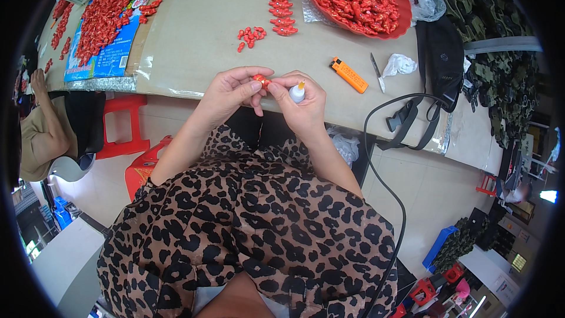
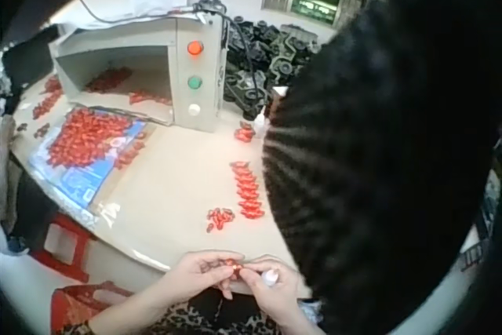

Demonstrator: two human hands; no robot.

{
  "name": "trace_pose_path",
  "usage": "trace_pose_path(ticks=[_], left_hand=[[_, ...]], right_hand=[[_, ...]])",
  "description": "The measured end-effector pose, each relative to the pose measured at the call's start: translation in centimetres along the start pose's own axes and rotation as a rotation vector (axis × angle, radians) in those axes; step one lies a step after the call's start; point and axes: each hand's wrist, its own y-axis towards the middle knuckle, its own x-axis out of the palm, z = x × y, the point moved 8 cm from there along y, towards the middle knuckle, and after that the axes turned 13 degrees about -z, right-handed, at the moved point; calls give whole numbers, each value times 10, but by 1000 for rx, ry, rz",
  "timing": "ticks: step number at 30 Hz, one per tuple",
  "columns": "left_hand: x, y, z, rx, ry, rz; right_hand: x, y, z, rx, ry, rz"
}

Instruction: The person applies glue to small red craft pieces using a squeeze bottle, retrieves additional pieces from a machine and the table, and attaches them together by hand.

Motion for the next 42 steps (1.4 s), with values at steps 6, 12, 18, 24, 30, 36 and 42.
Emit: trace_pose_path(ticks=[6, 12, 18, 24, 30, 36, 42], left_hand=[[-2, 1, -2, -32, -21, 0], [-1, 1, -3, -38, -35, 12], [-3, 1, -5, -56, -26, 39], [-4, 2, -5, -50, -31, 38], [-2, 2, -2, -28, -21, 26], [-5, 1, 2, 43, -140, 48], [-27, 20, 68, 193, 236, 220]], right_hand=[[1, 0, 1, -11, 3, 9], [2, 0, 0, -6, 16, 10], [3, 1, -2, -4, 3, -4], [4, 1, 0, 0, -6, -18], [4, 1, 0, -1, 6, -16], [-3, -3, 3, 11, 86, 41], [-10, -6, 12, 45, 212, 71]])
